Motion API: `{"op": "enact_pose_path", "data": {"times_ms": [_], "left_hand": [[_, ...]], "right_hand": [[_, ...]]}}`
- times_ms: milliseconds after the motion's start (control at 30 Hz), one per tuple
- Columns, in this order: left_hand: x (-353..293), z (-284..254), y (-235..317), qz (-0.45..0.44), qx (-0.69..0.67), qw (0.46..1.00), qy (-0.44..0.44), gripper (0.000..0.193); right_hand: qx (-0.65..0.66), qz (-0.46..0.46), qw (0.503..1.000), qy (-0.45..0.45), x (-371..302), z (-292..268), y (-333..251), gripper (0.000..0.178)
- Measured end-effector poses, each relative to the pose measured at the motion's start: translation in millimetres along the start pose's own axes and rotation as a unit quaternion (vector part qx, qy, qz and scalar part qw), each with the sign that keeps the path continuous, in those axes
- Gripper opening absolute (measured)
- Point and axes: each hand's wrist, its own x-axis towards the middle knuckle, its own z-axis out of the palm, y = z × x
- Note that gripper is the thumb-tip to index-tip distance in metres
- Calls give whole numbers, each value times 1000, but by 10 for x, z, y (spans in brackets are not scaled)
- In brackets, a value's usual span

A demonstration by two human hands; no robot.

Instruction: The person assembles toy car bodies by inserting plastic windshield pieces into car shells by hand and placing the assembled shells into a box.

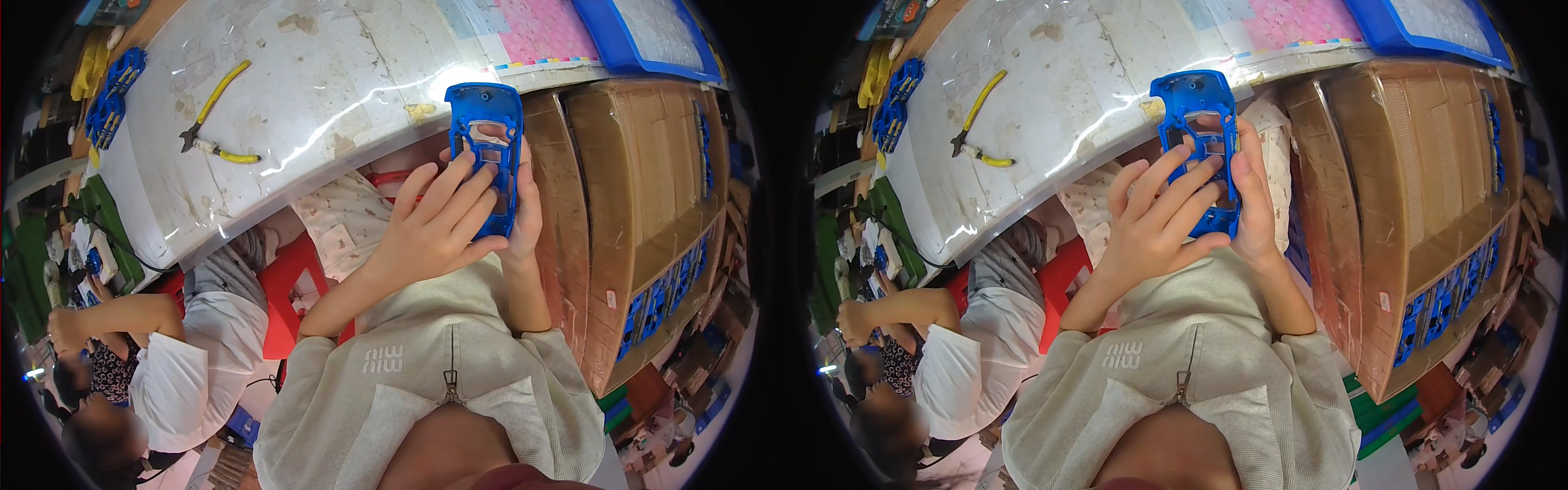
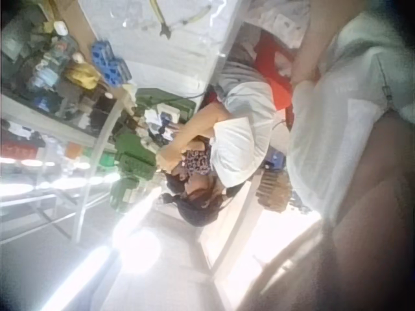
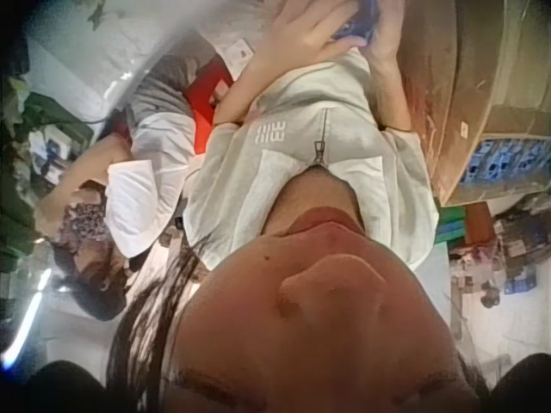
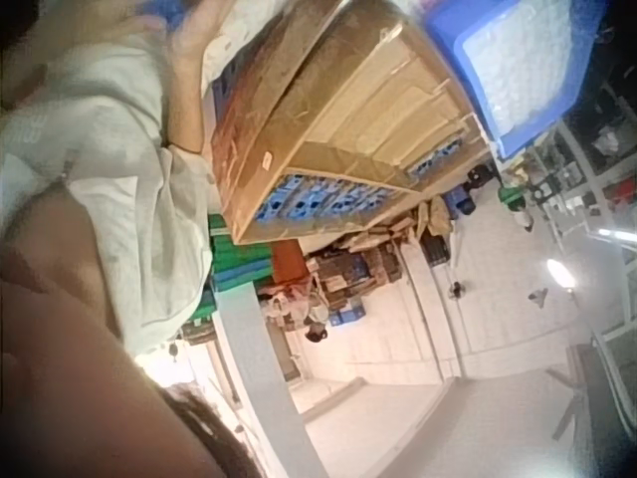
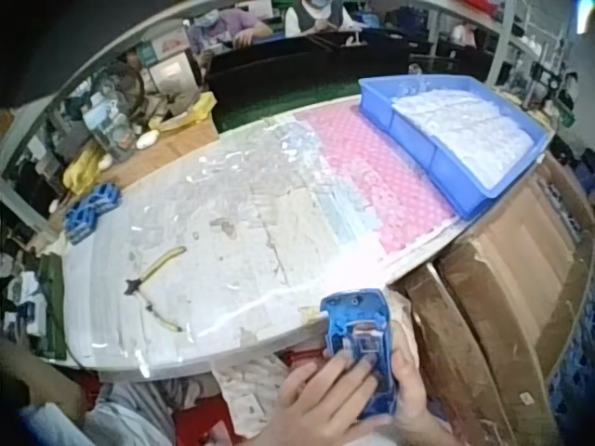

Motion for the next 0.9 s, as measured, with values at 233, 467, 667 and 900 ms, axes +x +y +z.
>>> {"op": "enact_pose_path", "data": {"times_ms": [233,467,667,900], "left_hand": [[88,-21,-111,-154,-152,961,175,27],[176,138,-248,-312,-325,893,-4,10],[187,163,-222,-280,-245,928,30,10],[171,196,-175,-266,-216,938,54,9]], "right_hand": [[74,64,994,-56,-64,39,-46,51],[-59,24,998,-29,-50,124,-83,48],[-308,-37,950,35,30,152,-70,14],[-360,-70,928,70,55,175,-45,11]]}}
